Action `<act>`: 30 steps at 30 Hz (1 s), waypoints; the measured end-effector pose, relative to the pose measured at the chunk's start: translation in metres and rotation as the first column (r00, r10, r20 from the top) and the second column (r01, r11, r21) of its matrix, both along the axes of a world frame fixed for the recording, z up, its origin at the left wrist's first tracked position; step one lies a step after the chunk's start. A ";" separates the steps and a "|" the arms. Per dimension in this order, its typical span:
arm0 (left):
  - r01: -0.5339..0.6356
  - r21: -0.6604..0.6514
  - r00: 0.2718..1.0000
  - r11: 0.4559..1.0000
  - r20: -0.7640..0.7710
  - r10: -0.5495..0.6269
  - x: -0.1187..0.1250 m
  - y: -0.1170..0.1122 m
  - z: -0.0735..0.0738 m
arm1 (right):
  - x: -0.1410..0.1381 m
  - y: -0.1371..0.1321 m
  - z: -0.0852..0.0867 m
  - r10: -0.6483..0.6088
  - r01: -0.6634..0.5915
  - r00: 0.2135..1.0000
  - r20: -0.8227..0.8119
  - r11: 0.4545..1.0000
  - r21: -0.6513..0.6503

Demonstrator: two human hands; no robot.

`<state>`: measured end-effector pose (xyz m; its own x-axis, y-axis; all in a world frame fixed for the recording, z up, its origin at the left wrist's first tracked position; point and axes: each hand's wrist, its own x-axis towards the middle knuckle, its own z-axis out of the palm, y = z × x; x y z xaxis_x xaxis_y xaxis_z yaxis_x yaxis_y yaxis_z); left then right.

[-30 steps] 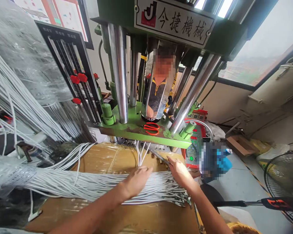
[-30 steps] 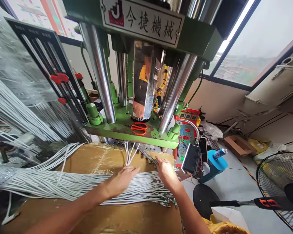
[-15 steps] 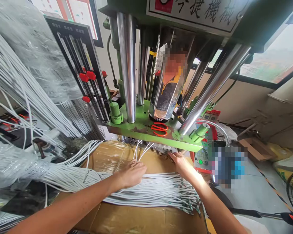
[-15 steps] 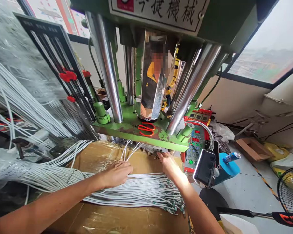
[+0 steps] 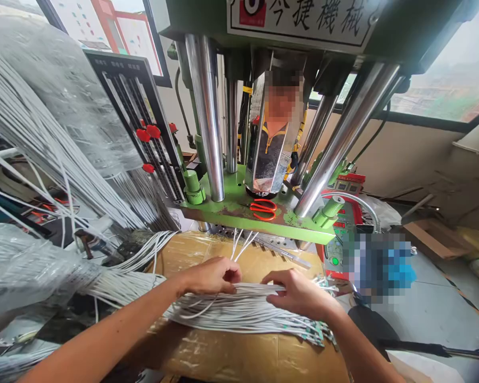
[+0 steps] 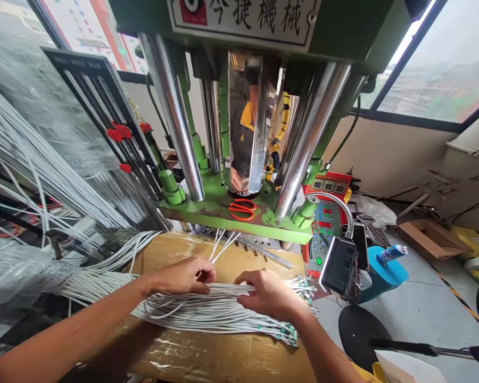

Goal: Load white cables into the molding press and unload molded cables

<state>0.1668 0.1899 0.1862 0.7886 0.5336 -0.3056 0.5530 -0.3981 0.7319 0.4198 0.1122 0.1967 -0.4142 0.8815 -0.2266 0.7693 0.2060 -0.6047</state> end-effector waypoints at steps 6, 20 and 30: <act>-0.019 -0.015 0.997 1.000 -0.075 0.018 0.011 -0.013 -0.005 | 0.001 -0.008 0.001 -0.006 -0.009 0.983 0.185 0.997 0.080; -0.182 -0.557 0.939 0.811 0.148 0.312 0.009 -0.059 -0.012 | 0.008 -0.039 0.006 0.008 -0.069 0.973 0.230 0.964 0.256; -0.309 0.317 0.915 0.897 0.357 0.189 0.009 -0.084 -0.013 | -0.035 -0.050 -0.003 -0.028 -0.141 0.968 0.248 0.762 0.632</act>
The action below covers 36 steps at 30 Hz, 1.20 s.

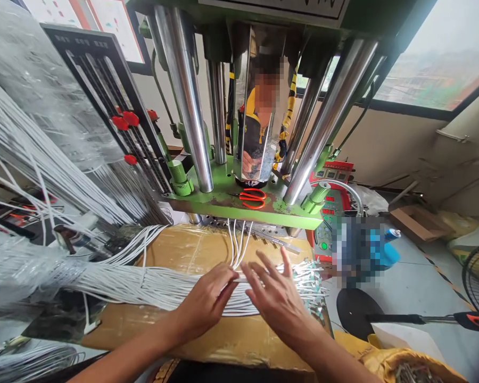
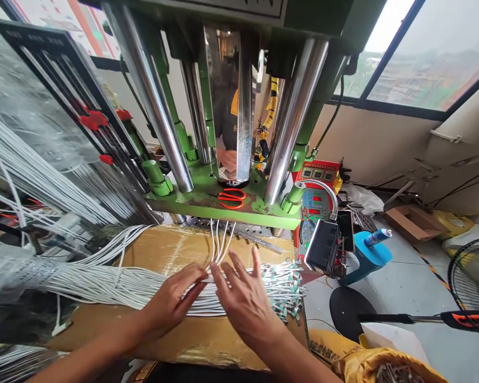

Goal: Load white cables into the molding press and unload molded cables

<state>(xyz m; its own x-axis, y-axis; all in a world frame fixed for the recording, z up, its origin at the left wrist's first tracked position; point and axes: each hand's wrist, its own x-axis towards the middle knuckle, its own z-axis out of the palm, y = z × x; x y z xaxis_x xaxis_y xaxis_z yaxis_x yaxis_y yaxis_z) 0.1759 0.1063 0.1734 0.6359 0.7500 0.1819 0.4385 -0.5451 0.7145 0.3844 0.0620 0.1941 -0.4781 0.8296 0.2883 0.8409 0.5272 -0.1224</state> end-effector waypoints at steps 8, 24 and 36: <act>0.063 -0.404 0.979 0.913 -0.152 -0.135 -0.028 -0.044 -0.017 | 0.015 -0.016 -0.013 0.211 -0.176 0.963 0.166 0.963 -0.204; 0.209 -0.863 0.965 0.461 0.257 0.043 -0.005 -0.057 -0.031 | 0.032 -0.009 -0.003 -0.007 -0.170 0.958 -0.287 0.792 -0.587; 0.187 -0.842 0.865 0.506 0.386 0.321 0.029 -0.029 -0.026 | -0.009 -0.013 -0.025 -0.069 -0.323 0.733 -0.677 0.840 -0.436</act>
